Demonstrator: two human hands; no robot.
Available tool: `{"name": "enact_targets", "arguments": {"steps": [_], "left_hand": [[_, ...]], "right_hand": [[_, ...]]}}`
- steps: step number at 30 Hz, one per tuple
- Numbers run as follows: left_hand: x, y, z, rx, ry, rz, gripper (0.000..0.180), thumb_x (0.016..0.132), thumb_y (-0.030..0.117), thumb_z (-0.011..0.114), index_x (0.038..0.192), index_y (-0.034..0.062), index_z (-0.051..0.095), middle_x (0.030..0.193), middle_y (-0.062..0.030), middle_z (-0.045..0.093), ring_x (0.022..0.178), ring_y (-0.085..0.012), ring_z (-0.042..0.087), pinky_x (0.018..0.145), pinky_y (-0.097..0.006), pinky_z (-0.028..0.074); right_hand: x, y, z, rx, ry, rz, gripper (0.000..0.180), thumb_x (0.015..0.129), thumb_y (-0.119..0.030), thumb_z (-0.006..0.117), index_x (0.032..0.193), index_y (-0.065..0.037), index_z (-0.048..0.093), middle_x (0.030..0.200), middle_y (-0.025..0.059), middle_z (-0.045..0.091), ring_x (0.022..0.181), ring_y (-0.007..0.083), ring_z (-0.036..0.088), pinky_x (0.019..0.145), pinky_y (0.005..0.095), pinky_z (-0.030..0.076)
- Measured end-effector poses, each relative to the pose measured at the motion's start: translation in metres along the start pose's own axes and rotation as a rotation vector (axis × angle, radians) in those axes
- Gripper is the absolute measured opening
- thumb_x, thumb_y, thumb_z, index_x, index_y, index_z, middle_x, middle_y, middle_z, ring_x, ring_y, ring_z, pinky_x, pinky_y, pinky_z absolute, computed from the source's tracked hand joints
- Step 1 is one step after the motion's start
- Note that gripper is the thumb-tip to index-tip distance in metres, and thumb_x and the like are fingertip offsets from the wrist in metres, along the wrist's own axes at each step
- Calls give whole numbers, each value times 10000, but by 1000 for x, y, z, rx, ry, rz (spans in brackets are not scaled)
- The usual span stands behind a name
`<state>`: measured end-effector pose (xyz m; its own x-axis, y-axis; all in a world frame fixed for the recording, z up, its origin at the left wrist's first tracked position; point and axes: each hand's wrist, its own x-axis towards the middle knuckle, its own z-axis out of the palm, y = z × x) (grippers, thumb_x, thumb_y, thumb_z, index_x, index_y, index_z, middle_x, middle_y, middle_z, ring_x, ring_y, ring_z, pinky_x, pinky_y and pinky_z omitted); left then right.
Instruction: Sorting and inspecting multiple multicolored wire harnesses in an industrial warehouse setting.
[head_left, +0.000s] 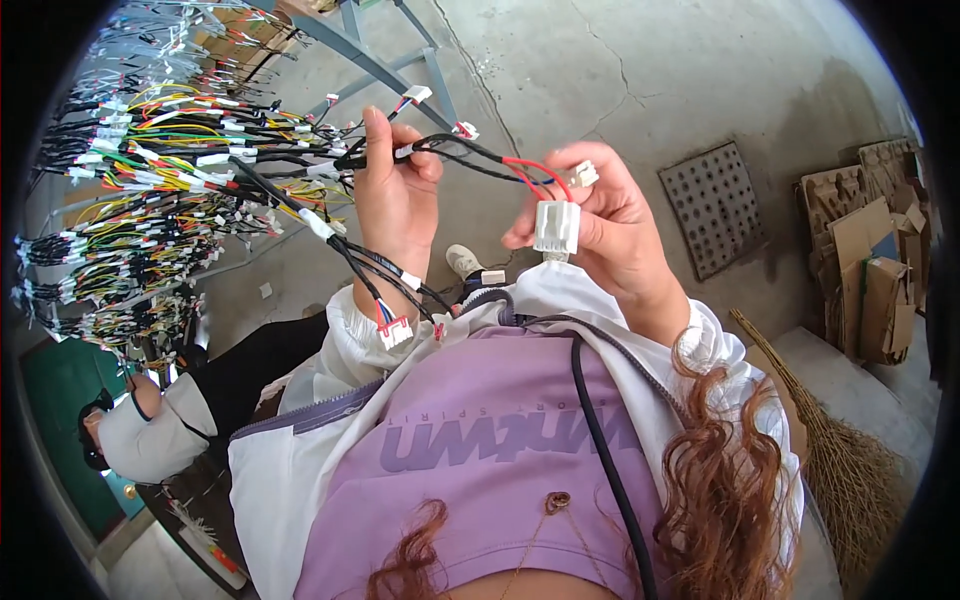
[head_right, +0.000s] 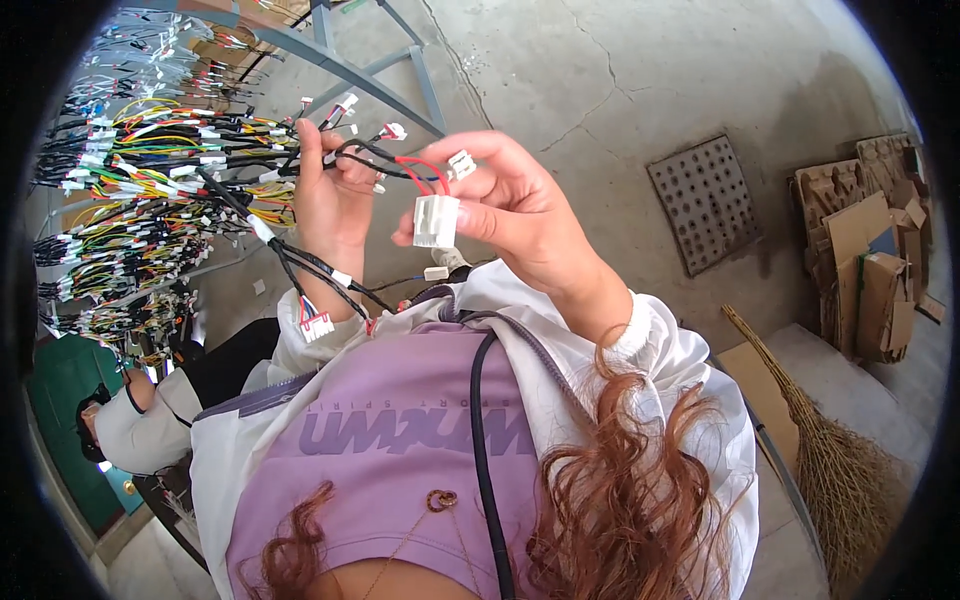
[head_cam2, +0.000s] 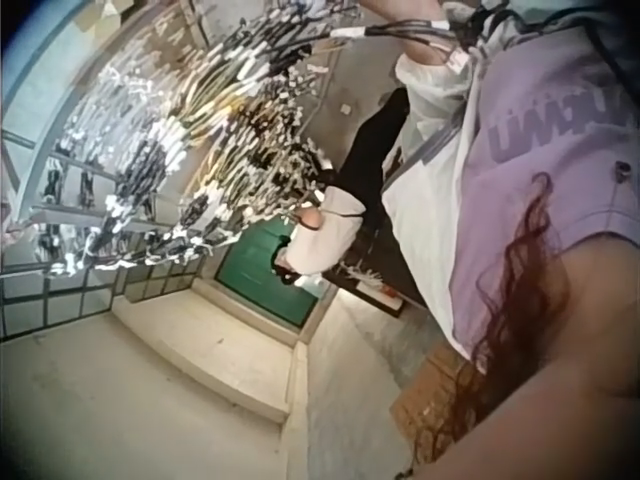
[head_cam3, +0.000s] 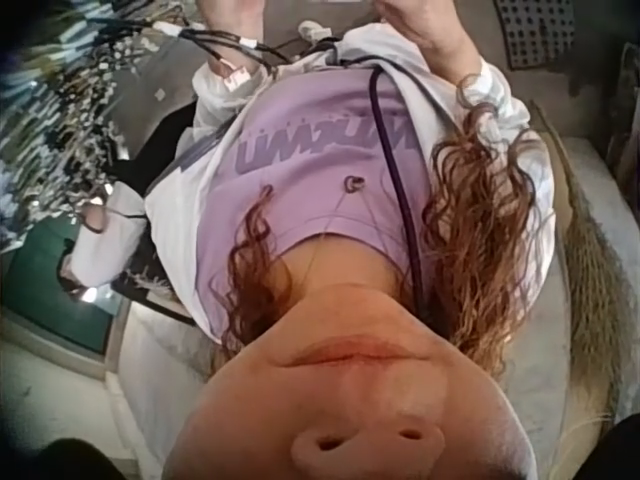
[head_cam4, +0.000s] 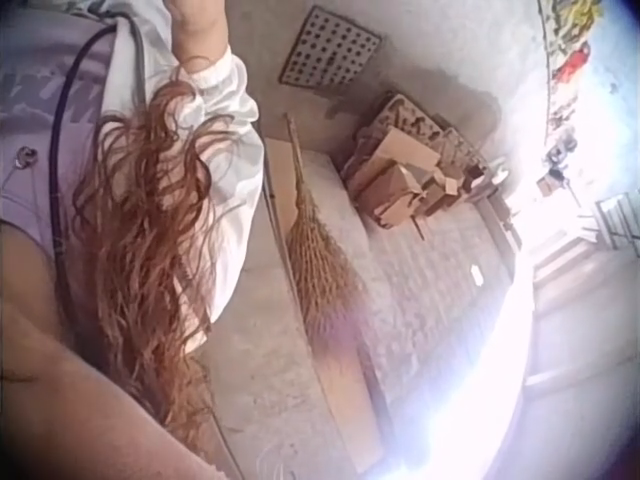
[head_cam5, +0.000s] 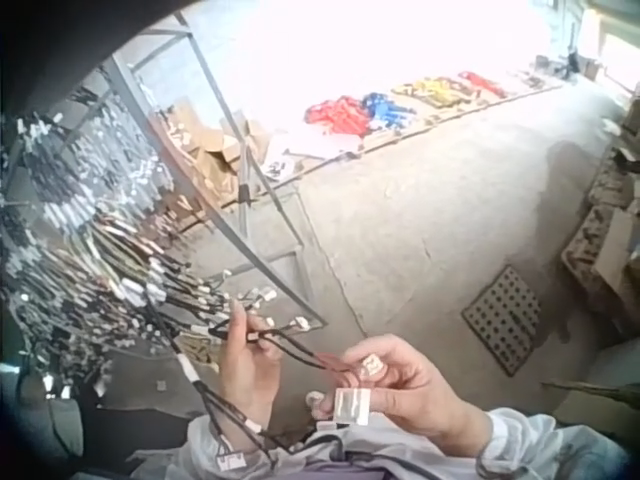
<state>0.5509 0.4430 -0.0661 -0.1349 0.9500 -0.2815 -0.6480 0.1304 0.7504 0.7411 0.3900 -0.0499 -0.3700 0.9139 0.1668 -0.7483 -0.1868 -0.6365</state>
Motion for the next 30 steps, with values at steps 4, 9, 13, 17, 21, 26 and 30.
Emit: {"name": "enact_targets", "arguments": {"steps": [4,9,13,17,21,26,30], "left_hand": [[-5,3,6,-13,24,4,362,812,406,579,679,73,533,626,0,495,497,-101,445,459,-222,344],[-7,2,5,1,12,9,364,810,403,584,667,72,536,615,0,494,489,-104,447,461,-230,344],[-10,1,5,25,46,5,361,808,395,590,661,69,537,613,-2,499,485,-105,458,461,-227,352],[-9,-3,-6,14,63,-23,346,806,376,601,664,66,540,615,-6,507,490,-105,474,456,-222,364],[-12,-2,-4,16,80,-23,346,809,374,598,664,64,544,608,-7,506,493,-102,481,451,-218,366],[-18,1,-2,24,54,-22,358,814,380,589,656,62,544,596,-11,505,487,-101,476,450,-216,365],[-23,4,4,34,58,-11,374,819,395,576,653,62,540,581,-15,499,480,-96,466,447,-212,355]], "right_hand": [[-5,-4,3,-31,-28,9,445,785,-170,625,1144,-51,391,888,145,587,811,283,615,728,402,500],[-6,-10,10,13,-5,33,461,780,-153,626,1166,-70,387,875,118,549,796,233,581,721,336,474],[-2,-12,15,139,90,52,456,785,-142,613,1174,-68,386,839,84,514,742,181,520,697,284,441],[2,-11,10,282,75,79,235,842,-79,544,1062,-50,466,865,79,588,751,156,578,724,283,481],[3,-12,10,338,111,96,166,862,-106,525,1012,-50,482,832,67,586,731,154,580,703,276,489],[3,-11,9,480,125,108,162,878,-145,505,1013,-58,481,800,58,555,719,155,551,677,276,492],[1,-10,9,526,126,109,160,886,-164,493,1009,-63,482,795,58,540,708,159,528,666,275,488]]}}
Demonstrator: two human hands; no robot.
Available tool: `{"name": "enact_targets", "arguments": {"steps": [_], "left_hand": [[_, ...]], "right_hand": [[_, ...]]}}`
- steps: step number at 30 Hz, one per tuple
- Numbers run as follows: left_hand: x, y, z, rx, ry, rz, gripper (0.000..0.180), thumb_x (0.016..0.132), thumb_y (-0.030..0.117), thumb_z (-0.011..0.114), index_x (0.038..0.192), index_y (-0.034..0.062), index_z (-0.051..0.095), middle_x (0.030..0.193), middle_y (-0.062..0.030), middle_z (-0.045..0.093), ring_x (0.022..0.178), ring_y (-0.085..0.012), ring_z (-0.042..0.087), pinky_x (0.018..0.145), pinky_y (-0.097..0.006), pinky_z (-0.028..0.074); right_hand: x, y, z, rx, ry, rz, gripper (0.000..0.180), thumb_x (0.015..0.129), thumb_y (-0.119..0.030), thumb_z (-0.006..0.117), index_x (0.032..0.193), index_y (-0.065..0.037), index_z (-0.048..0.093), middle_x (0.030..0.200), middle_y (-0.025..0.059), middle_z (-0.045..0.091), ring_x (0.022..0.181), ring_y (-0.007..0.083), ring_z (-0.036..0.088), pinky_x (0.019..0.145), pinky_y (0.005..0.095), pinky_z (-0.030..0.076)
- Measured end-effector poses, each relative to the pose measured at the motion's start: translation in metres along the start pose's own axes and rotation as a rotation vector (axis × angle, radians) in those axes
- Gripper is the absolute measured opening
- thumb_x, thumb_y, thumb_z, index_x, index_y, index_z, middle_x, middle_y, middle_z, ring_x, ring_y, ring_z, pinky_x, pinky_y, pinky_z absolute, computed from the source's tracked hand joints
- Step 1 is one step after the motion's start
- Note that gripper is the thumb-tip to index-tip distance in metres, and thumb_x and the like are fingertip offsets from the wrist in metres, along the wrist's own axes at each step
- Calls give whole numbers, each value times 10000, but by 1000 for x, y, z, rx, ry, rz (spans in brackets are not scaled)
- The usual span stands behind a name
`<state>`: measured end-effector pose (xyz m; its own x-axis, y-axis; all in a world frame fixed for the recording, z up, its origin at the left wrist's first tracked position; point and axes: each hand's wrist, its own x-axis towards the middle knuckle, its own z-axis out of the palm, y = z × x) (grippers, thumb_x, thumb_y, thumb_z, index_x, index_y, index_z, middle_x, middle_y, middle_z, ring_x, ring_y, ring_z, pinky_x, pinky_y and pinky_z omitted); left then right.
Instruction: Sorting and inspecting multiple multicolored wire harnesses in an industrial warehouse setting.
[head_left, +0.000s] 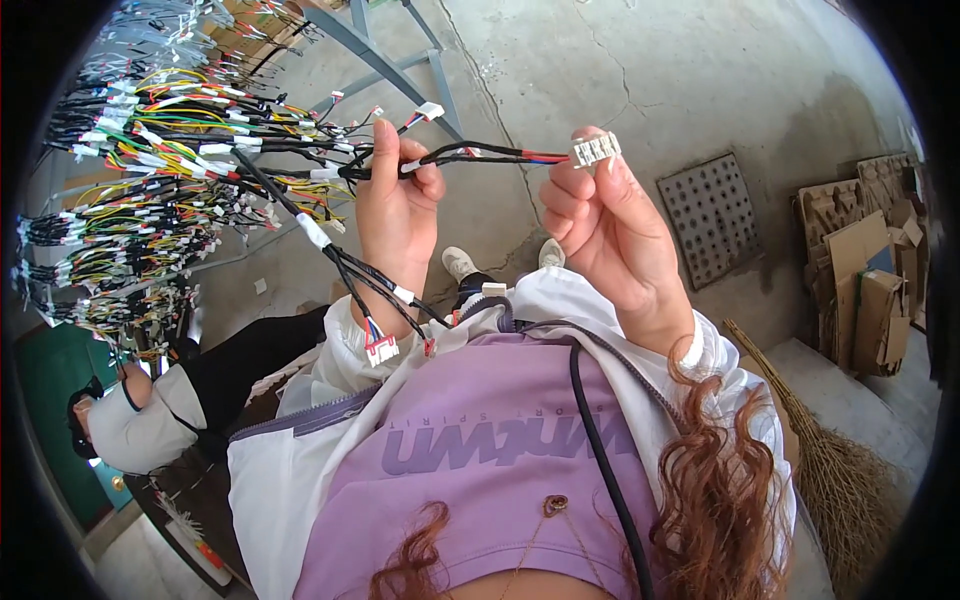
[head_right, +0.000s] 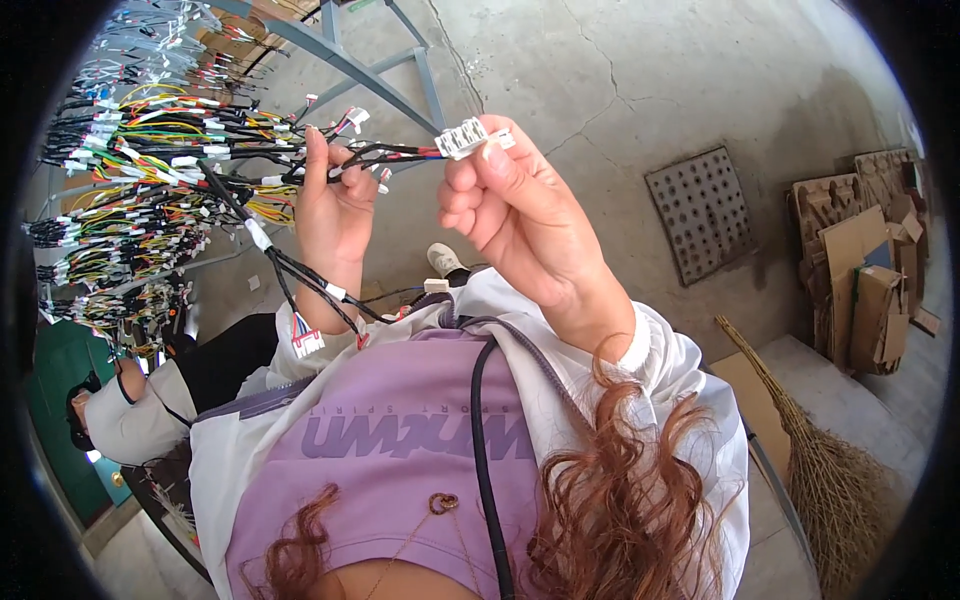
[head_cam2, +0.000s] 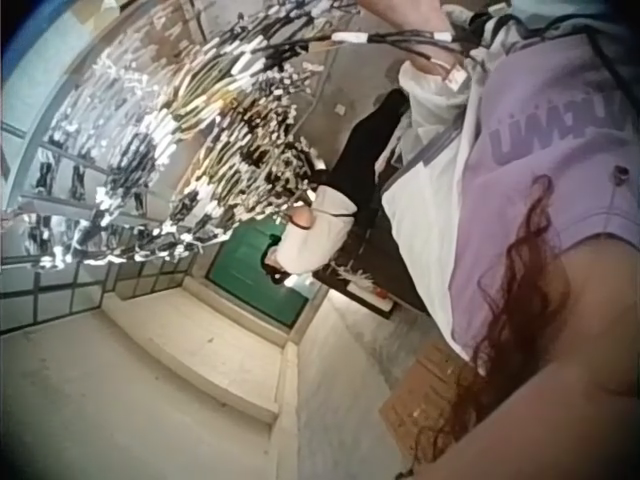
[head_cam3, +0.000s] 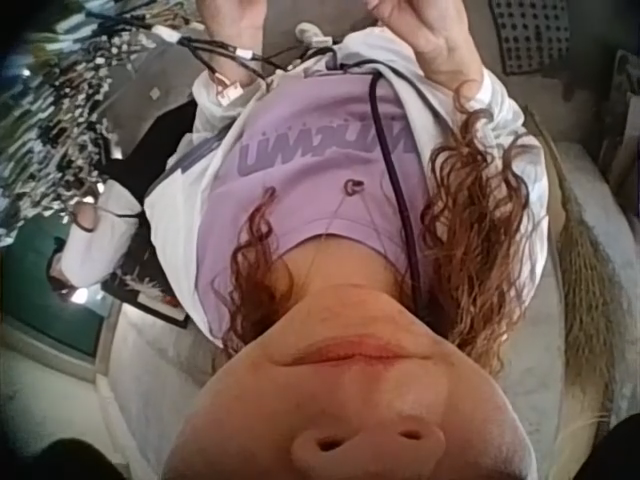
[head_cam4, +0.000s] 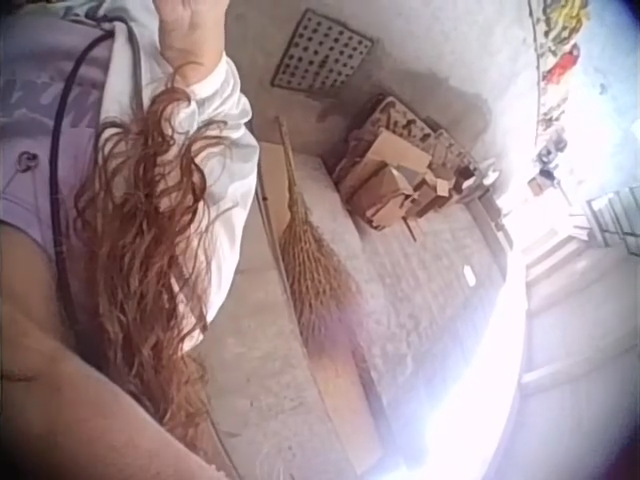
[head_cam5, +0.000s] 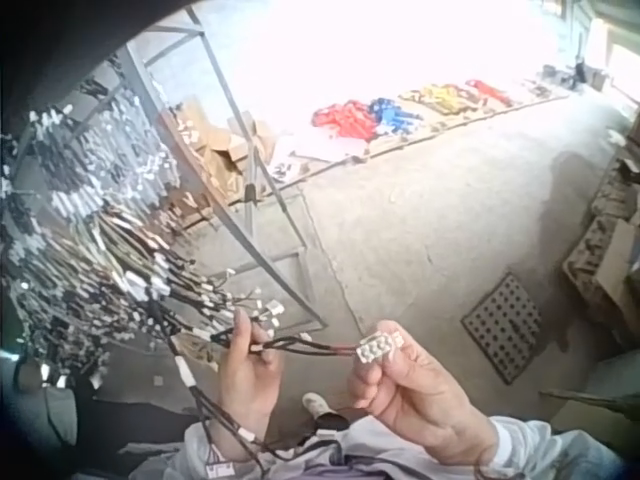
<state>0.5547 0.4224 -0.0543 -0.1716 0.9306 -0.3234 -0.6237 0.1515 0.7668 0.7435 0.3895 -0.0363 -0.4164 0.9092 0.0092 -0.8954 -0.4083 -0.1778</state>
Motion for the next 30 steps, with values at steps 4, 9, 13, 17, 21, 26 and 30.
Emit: {"name": "enact_targets", "arguments": {"steps": [4,9,13,17,21,26,30], "left_hand": [[-2,0,3,24,21,21,384,821,404,570,651,62,535,574,-15,492,479,-96,462,445,-212,343],[-4,0,1,31,-24,31,379,827,402,562,653,67,529,586,-15,495,476,-103,452,449,-223,339],[-3,-3,3,30,-3,41,358,835,377,562,661,66,534,601,-21,498,481,-109,453,452,-227,339],[-10,-2,0,67,-183,110,304,846,308,559,774,14,586,776,-38,551,683,-105,481,554,-236,364],[-23,7,16,261,-529,181,369,777,324,621,954,0,603,987,-31,538,813,-94,442,689,-241,341],[-24,19,35,549,-824,466,236,690,97,658,910,36,595,955,-58,549,808,-113,494,696,-247,387],[-37,25,39,614,-818,407,230,661,5,658,878,26,583,935,-80,555,793,-139,520,709,-278,418]], "right_hand": [[0,-2,-1,11,-14,6,167,890,-180,486,1014,-68,483,788,55,534,686,157,509,642,275,472],[-4,-3,3,-27,-24,4,174,889,-192,490,1009,-66,485,777,53,530,670,154,499,624,270,456],[-3,-3,4,-112,57,-27,156,881,-181,506,960,-47,494,694,48,533,597,144,509,575,263,449],[-8,-7,9,-474,98,-115,123,871,-152,521,882,-31,504,577,44,536,462,130,501,476,239,429],[-11,1,13,-759,134,-188,76,836,-62,561,848,-18,500,595,56,562,504,112,553,472,213,433],[-13,13,6,-837,67,-183,97,809,11,573,874,-1,502,711,73,591,606,122,599,551,224,483],[-12,17,2,-873,0,-220,91,818,22,550,881,8,487,780,92,597,659,142,616,584,238,495]]}}
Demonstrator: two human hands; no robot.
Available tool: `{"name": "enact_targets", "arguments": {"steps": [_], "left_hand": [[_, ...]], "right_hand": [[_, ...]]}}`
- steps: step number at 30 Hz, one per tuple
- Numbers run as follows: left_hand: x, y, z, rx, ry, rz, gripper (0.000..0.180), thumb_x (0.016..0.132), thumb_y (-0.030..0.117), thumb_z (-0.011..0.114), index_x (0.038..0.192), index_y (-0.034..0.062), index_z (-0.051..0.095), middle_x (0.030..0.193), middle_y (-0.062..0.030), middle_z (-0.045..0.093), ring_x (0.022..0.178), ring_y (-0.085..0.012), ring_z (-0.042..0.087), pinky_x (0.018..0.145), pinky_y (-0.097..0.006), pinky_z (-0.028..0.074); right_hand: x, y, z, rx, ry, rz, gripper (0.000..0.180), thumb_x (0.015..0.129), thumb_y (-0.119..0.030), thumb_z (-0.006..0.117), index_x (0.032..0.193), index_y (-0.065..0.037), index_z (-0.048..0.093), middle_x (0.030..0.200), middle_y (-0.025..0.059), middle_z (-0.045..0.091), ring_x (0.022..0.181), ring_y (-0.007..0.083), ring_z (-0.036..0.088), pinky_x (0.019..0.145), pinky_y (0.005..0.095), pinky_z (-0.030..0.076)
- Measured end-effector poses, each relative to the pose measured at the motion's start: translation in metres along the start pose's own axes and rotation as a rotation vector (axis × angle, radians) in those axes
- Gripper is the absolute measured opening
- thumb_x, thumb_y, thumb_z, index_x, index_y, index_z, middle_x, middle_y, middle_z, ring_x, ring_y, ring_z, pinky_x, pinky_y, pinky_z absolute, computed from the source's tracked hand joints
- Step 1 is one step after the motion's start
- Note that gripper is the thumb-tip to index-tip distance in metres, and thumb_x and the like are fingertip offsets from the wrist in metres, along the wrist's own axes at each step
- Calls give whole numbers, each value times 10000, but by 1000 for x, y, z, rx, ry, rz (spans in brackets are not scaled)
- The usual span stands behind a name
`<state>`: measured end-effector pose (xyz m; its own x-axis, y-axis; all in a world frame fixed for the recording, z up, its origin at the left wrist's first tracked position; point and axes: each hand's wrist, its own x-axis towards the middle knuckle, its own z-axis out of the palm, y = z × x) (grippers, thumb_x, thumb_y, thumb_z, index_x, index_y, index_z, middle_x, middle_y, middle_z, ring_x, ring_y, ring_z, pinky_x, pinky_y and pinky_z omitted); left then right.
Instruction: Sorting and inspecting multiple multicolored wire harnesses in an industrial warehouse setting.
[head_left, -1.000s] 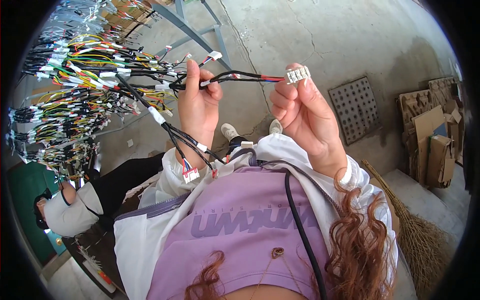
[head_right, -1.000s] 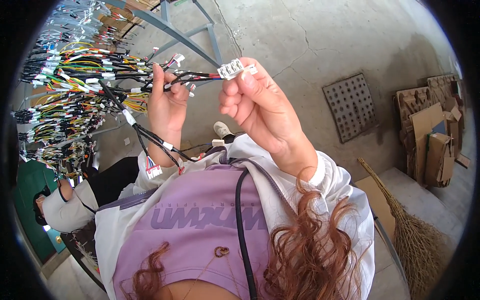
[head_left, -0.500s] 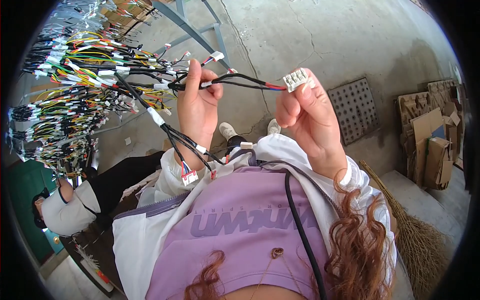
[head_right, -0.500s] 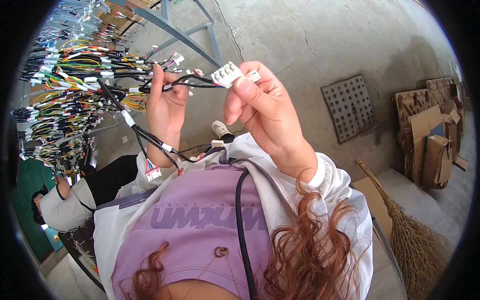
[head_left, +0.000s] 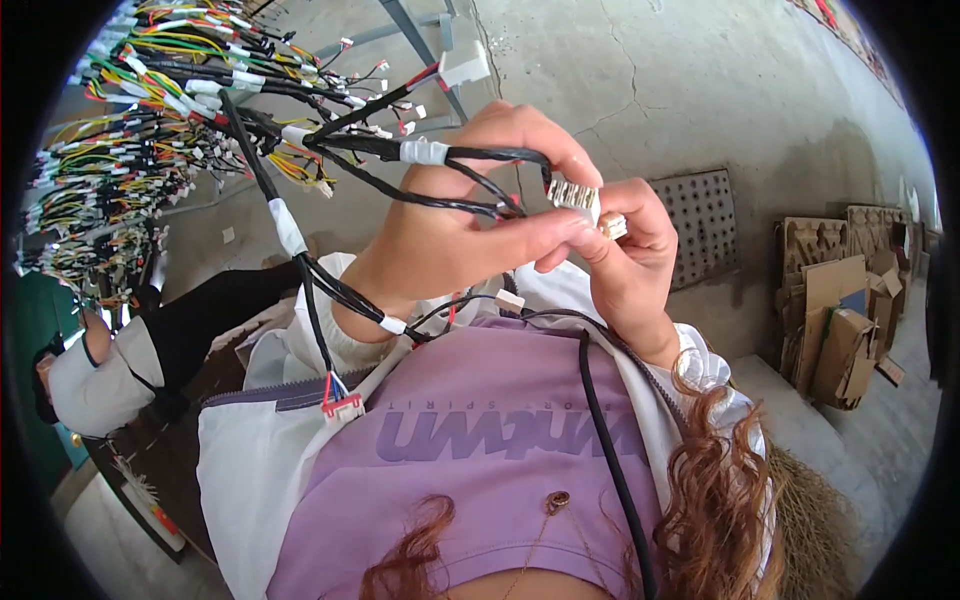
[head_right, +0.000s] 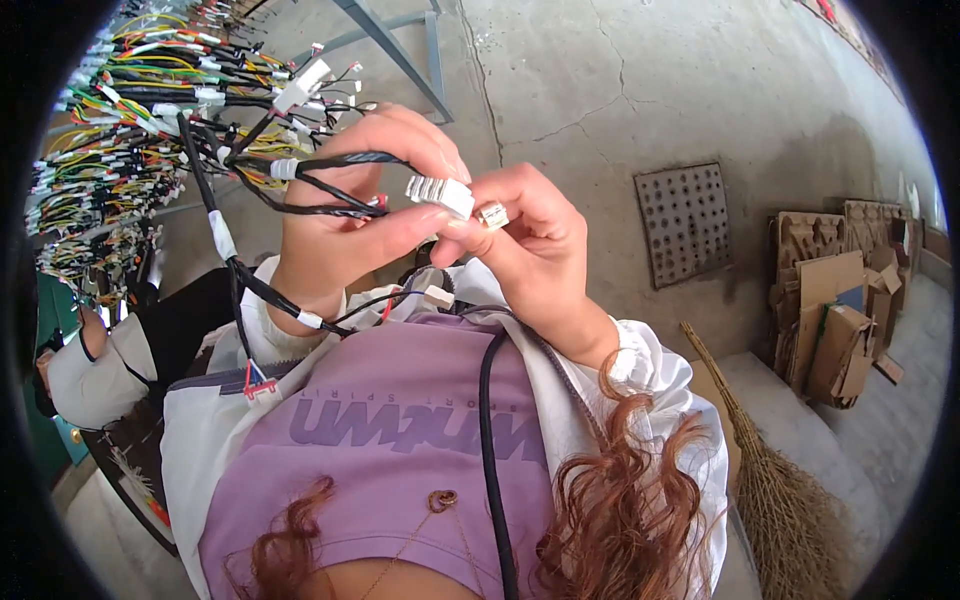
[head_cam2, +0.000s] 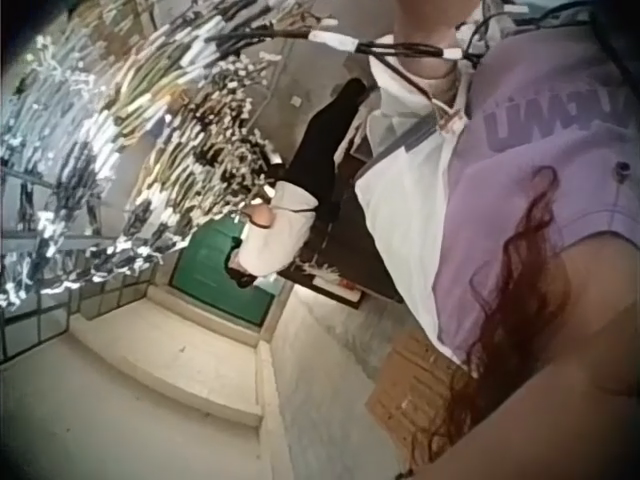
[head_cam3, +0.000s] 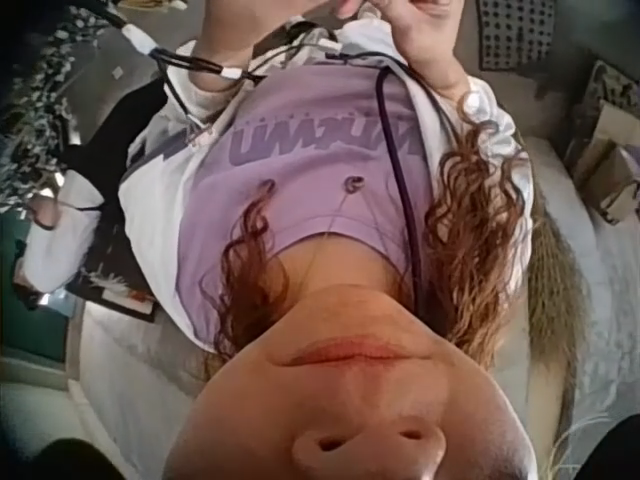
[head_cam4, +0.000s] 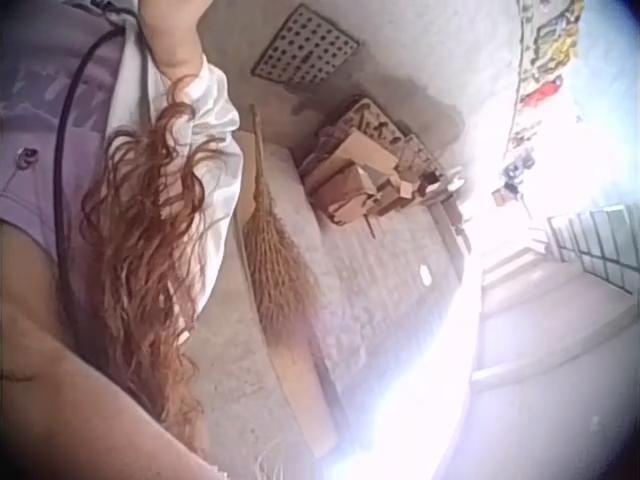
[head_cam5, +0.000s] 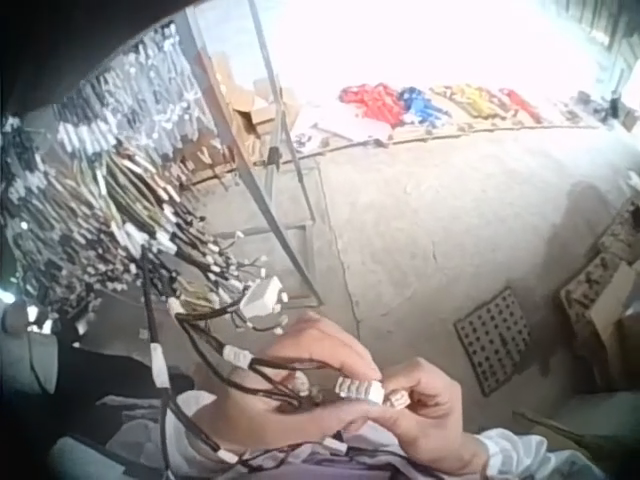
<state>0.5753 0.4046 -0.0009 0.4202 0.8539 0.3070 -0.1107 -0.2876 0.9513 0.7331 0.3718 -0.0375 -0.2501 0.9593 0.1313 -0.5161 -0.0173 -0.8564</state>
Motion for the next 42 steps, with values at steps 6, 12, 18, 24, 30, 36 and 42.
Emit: {"name": "enact_targets", "arguments": {"steps": [6,12,18,24,30,36,42], "left_hand": [[7,12,-7,267,-65,204,197,663,-10,637,846,14,570,806,-85,577,763,-185,509,704,-288,394],[4,13,-7,275,-54,180,214,646,-11,647,842,29,569,801,-57,592,742,-175,511,701,-306,392],[5,15,-8,316,-50,189,222,641,4,652,845,43,571,797,-29,599,744,-172,525,774,-367,403],[4,19,-12,407,-72,165,200,644,17,655,825,57,578,774,-17,595,742,-171,537,798,-396,405],[-3,18,-6,384,-1,108,201,637,17,660,816,56,579,769,-14,593,725,-174,542,799,-403,408],[-2,13,-10,365,1,164,200,648,20,663,828,47,581,795,-43,614,749,-181,537,820,-411,399],[-3,13,-6,354,11,212,210,654,24,662,843,43,572,810,-51,620,752,-180,532,832,-413,395]], "right_hand": [[-4,10,-7,13,-37,10,173,818,-79,597,931,-34,473,829,14,551,742,57,486,662,197,384],[-2,13,0,256,-6,67,145,833,-97,569,923,-36,473,857,44,559,786,95,520,722,242,408],[-1,13,-2,288,-4,67,126,824,-91,577,889,-40,483,850,50,567,791,106,526,734,251,408],[-1,13,0,246,-1,66,106,827,-72,568,883,-41,483,846,39,565,788,92,519,735,245,401],[-3,13,1,243,-14,69,89,840,-71,550,884,-39,480,864,41,565,795,91,519,740,247,403],[-3,13,5,189,-10,71,120,843,-65,549,931,-24,478,909,51,567,837,96,523,757,251,420],[-3,17,3,-14,-42,-115,124,834,-32,559,932,-1,490,884,72,585,779,92,543,700,229,449]]}}
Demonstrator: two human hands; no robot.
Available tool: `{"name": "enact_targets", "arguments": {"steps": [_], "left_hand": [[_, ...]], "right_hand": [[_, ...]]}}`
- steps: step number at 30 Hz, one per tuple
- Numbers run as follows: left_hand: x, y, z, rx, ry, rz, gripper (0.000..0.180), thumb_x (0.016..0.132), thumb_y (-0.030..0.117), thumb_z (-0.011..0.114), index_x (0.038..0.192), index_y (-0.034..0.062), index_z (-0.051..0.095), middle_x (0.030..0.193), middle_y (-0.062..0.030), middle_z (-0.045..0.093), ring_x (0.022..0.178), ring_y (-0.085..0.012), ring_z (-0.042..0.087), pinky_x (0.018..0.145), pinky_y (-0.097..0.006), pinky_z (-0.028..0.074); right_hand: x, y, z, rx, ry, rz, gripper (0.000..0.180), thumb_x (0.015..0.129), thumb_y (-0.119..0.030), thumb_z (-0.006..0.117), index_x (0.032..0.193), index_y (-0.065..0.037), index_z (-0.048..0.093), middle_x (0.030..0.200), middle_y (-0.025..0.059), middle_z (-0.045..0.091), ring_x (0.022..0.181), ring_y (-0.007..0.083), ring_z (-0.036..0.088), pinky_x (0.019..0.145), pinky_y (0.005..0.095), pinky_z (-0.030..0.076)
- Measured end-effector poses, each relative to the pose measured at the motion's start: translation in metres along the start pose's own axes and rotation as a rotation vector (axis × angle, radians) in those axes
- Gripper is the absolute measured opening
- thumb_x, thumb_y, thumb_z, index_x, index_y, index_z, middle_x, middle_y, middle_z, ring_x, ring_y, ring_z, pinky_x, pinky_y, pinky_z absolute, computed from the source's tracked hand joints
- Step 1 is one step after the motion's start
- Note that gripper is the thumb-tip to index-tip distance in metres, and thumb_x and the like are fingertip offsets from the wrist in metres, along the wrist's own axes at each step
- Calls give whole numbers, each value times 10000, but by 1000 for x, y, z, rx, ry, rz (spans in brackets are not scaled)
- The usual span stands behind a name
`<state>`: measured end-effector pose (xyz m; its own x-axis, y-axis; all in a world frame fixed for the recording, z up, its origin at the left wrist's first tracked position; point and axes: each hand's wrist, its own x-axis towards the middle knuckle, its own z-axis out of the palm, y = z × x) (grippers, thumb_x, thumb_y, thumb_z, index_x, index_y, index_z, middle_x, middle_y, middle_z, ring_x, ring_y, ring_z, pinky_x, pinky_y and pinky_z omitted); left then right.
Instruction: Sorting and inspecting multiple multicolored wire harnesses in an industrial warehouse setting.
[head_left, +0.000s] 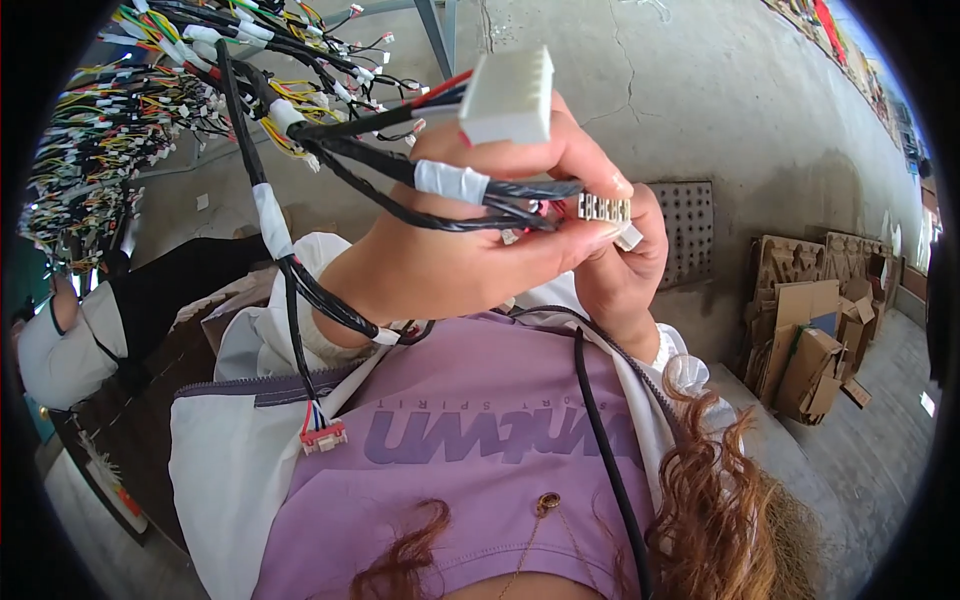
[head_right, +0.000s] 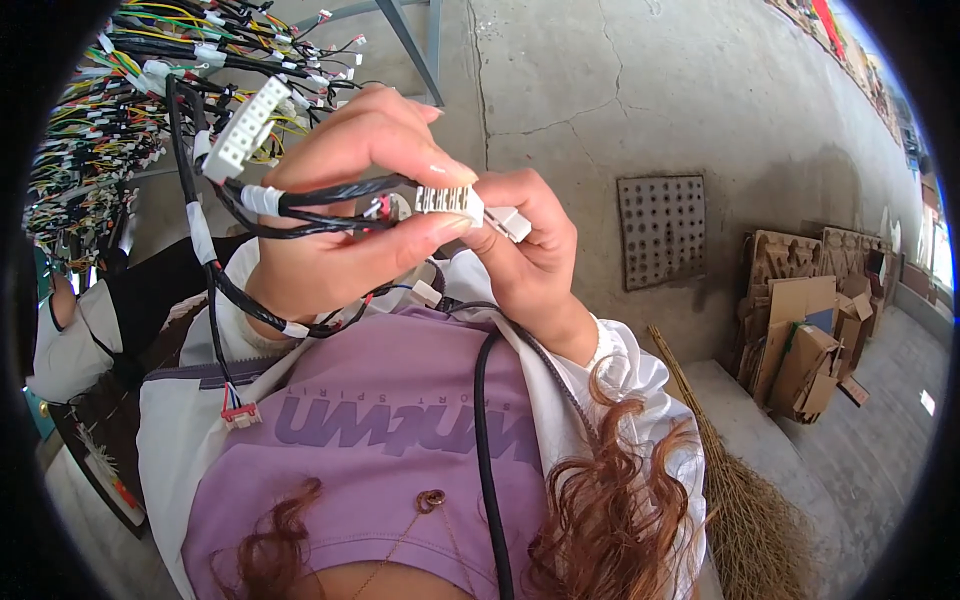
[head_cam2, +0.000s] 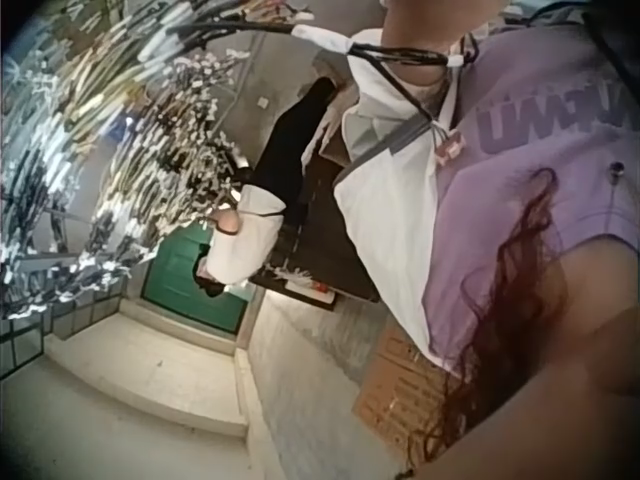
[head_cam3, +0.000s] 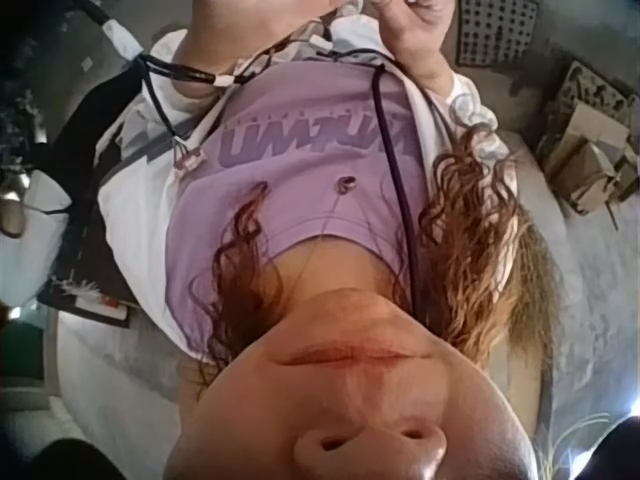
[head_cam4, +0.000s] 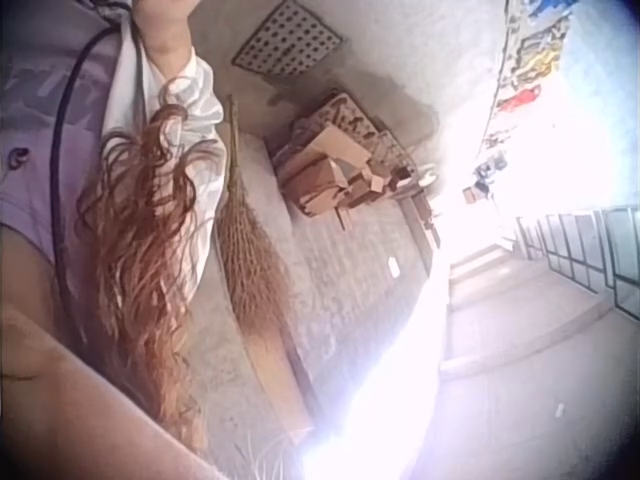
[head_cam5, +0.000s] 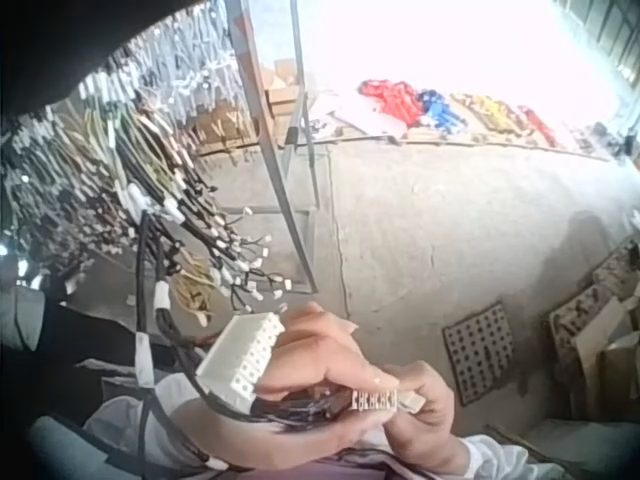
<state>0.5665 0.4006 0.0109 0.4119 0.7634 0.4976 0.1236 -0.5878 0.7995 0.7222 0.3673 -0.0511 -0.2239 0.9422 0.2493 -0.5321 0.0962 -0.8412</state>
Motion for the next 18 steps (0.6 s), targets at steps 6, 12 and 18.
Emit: {"name": "enact_targets", "arguments": {"steps": [6,12,18], "left_hand": [[-3,-3,2,-82,25,-23,218,663,26,659,857,40,562,827,-55,620,759,-172,530,845,-412,389],[-10,-11,6,-419,182,-352,172,746,51,638,894,-7,573,818,-50,595,718,-80,549,622,-206,432],[-14,-28,3,-604,265,-475,260,762,139,646,943,-30,569,817,-57,598,723,-93,556,666,-216,446]], "right_hand": [[-1,-5,5,-210,77,-71,71,820,-18,577,863,-1,523,809,42,597,721,60,524,637,199,424],[14,-18,15,-232,79,155,51,815,-11,576,841,15,541,738,27,599,711,79,567,638,199,437],[27,-22,19,-112,81,258,29,794,21,551,817,40,553,733,59,610,673,100,603,595,216,484]]}}
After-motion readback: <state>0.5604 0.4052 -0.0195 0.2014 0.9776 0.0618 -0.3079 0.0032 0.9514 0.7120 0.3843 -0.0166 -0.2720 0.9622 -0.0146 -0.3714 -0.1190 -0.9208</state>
